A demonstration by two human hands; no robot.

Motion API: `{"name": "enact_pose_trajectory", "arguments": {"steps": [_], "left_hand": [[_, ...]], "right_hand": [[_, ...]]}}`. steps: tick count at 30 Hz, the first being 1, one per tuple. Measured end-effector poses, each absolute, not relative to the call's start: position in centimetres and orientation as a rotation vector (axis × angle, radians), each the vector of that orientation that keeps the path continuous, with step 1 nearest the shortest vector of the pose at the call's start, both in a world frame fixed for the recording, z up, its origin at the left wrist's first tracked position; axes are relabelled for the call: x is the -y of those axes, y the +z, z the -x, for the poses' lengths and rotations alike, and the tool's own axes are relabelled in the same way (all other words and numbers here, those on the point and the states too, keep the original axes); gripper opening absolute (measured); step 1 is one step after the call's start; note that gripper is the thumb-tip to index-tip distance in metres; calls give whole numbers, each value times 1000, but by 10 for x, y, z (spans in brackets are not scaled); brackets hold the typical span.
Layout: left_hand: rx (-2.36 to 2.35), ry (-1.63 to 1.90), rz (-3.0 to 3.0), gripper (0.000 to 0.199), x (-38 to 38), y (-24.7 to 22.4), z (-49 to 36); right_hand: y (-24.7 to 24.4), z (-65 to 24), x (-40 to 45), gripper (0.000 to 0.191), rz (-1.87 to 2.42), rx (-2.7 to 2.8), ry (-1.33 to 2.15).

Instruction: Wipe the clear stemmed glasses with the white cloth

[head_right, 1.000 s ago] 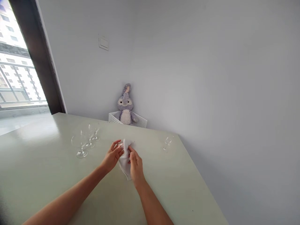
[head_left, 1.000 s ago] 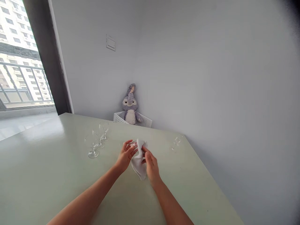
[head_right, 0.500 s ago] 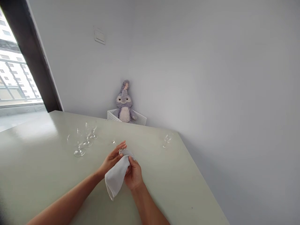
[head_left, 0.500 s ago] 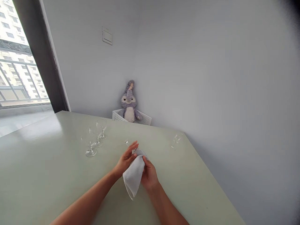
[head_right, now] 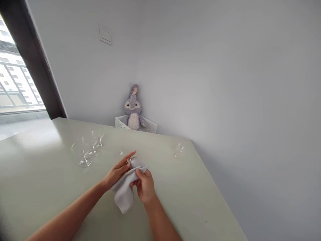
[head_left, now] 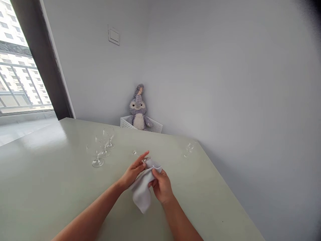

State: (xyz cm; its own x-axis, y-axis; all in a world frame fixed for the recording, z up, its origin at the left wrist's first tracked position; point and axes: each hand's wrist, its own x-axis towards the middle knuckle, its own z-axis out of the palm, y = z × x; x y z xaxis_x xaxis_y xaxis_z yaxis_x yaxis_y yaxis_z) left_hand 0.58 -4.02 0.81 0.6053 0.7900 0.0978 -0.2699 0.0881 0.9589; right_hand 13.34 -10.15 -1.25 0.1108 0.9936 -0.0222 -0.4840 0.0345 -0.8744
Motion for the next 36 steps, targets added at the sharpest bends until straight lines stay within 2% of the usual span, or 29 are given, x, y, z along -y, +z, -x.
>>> {"name": "enact_pose_trajectory", "arguments": {"steps": [4, 9, 14, 21, 27, 32, 36], "left_hand": [[-541, 895, -1392, 49, 36, 3, -5], [-676, 1015, -1604, 49, 31, -1, -4], [-556, 923, -1534, 48, 37, 2, -7], [-850, 987, -1718, 42, 28, -2, 0], [-609, 959, -1574, 47, 31, -2, -4], [-923, 984, -1665, 43, 25, -2, -1], [-880, 1021, -1743, 38, 30, 5, 2]], "right_hand": [[-4, -134, 105, 22, 728, 641, 1462], [-6, -127, 108, 20, 827, 815, 1375], [-4, -138, 104, 21, 694, 524, 1492], [-3, -131, 109, 23, 755, 670, 1519], [-7, -138, 103, 21, 696, 396, 1519], [-6, -128, 107, 27, 754, 658, 1510], [-6, -128, 105, 22, 685, 435, 1541]]}}
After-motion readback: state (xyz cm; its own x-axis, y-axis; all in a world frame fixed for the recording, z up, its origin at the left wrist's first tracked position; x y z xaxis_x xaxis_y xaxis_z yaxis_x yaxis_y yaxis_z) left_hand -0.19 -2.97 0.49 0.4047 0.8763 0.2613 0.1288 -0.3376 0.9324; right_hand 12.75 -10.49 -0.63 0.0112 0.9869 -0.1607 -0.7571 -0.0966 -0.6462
